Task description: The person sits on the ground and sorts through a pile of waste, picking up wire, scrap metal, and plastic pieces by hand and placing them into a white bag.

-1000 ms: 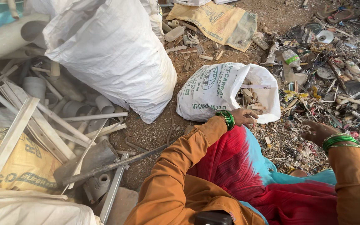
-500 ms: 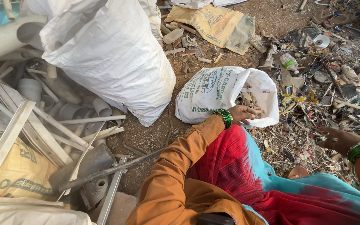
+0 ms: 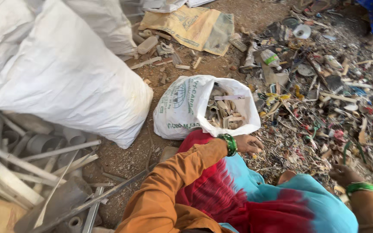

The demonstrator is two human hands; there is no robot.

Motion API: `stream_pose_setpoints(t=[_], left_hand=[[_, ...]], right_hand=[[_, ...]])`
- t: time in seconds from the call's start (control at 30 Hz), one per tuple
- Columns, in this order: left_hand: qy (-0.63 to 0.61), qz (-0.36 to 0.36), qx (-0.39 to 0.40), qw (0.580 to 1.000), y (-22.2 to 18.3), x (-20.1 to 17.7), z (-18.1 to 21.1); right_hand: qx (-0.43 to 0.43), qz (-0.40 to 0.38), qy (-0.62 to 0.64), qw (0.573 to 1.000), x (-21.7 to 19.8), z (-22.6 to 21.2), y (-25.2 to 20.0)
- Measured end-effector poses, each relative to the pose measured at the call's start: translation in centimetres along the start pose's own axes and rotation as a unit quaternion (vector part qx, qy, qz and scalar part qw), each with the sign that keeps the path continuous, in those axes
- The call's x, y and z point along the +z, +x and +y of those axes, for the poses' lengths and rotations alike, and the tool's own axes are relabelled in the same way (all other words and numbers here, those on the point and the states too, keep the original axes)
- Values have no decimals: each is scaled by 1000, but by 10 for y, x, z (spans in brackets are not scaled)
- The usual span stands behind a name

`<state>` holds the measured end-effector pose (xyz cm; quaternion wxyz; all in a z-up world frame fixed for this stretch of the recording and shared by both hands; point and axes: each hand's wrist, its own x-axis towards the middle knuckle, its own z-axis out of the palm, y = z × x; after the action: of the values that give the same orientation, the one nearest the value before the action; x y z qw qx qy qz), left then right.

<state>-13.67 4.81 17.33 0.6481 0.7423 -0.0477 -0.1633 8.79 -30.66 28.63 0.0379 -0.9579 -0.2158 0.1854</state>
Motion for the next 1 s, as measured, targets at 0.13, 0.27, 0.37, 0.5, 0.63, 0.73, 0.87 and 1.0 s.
stream_pose_setpoints(t=[0.13, 0.27, 0.37, 0.5, 0.63, 0.73, 0.87, 1.0], left_hand=[[33, -14, 46, 998, -36, -3, -9], [6, 5, -2, 1000, -100, -33, 5], [-21, 49, -54, 997, -142, -52, 26], [-93, 127, -64, 985, -184, -58, 38], [-156, 154, -30, 975, -213, -72, 26], [-199, 171, -10, 965, -238, -86, 6], [-254, 197, -3, 947, -278, -106, -18], [-285, 239, -23, 928, -319, -129, -36]], right_hand=[[119, 70, 163, 977, 66, 77, -55], [234, 84, 406, 879, 170, 103, -145], [284, 43, 570, 770, 260, 61, -209], [290, -12, 674, 679, 322, -2, -247], [260, -25, 672, 693, 318, -19, -223], [228, -28, 662, 713, 301, -27, -192], [204, -22, 658, 724, 280, -55, -163], [184, -21, 650, 737, 256, -89, -139]])
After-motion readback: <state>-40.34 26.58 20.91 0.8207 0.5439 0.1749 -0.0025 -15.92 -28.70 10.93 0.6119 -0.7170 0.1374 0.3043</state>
